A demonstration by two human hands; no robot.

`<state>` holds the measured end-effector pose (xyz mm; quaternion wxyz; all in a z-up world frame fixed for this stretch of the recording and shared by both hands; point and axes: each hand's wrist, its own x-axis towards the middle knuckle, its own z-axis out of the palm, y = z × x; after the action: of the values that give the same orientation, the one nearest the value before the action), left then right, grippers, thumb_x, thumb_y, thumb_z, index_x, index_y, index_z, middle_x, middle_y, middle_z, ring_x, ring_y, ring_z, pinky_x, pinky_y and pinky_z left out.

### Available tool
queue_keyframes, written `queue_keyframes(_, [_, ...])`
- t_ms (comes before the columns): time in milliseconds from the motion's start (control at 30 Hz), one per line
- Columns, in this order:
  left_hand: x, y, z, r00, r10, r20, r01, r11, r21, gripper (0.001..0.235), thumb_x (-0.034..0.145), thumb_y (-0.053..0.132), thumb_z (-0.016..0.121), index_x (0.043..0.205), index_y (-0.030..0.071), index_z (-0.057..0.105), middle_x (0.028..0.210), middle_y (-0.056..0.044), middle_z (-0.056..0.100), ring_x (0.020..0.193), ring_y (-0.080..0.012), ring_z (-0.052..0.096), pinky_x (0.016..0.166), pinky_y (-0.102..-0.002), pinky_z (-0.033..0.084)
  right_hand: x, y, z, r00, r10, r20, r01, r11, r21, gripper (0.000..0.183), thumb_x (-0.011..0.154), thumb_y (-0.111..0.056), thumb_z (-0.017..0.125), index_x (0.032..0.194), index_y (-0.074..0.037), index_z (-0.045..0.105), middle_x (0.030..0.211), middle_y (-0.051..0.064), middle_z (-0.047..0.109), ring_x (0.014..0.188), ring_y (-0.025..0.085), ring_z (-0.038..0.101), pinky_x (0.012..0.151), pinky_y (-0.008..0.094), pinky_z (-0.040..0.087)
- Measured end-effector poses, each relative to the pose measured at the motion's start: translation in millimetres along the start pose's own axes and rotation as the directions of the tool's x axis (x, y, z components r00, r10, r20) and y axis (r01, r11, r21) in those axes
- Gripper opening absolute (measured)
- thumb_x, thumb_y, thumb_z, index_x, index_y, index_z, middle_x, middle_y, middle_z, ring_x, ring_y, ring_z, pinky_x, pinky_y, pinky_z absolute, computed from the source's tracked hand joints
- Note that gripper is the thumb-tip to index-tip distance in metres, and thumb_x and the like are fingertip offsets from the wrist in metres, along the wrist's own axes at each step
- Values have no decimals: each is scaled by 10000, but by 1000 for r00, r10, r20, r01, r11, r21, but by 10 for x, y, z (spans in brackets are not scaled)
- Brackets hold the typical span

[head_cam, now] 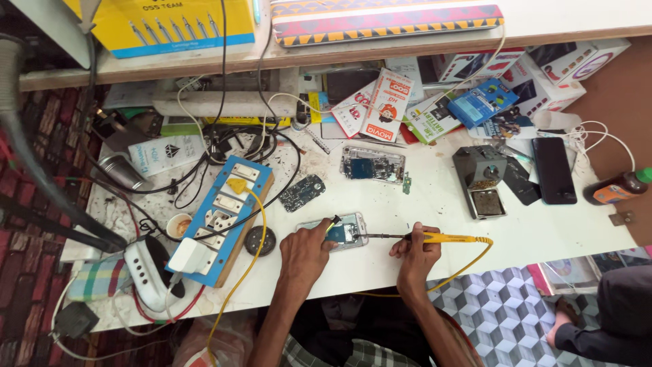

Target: The person uses a soldering iron and a small tool to work on a disassembled mobile phone circuit board. They repeatedly apply heat and manipulate components on the board while holding it steady.

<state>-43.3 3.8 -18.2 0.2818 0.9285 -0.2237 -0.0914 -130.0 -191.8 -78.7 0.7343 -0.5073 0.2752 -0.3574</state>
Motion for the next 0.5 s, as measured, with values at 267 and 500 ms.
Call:
queue_keyframes(267, [-9,-33,30,1000,-29,-9,29,999,16,445,905,318,726,1264,64,661,623,-130,670,560,-279,685,588,-430,517,15,51,-5,998,-33,49,33,999,-8,256,1067,-235,567,963,-33,450,608,41,447,499,146,462,508,317,472])
queue_keyframes(500, [65,-97,277,875,-233,-424,-108,761,-640,377,1087,330,434,1251,25,583,578,-24,560,512,-106,583,493,-304,434,-10,19,9,999,-10,47,11,999,-31,246,1073,-262,530,975,-53,445,587,37,448,489,146,472,509,301,441])
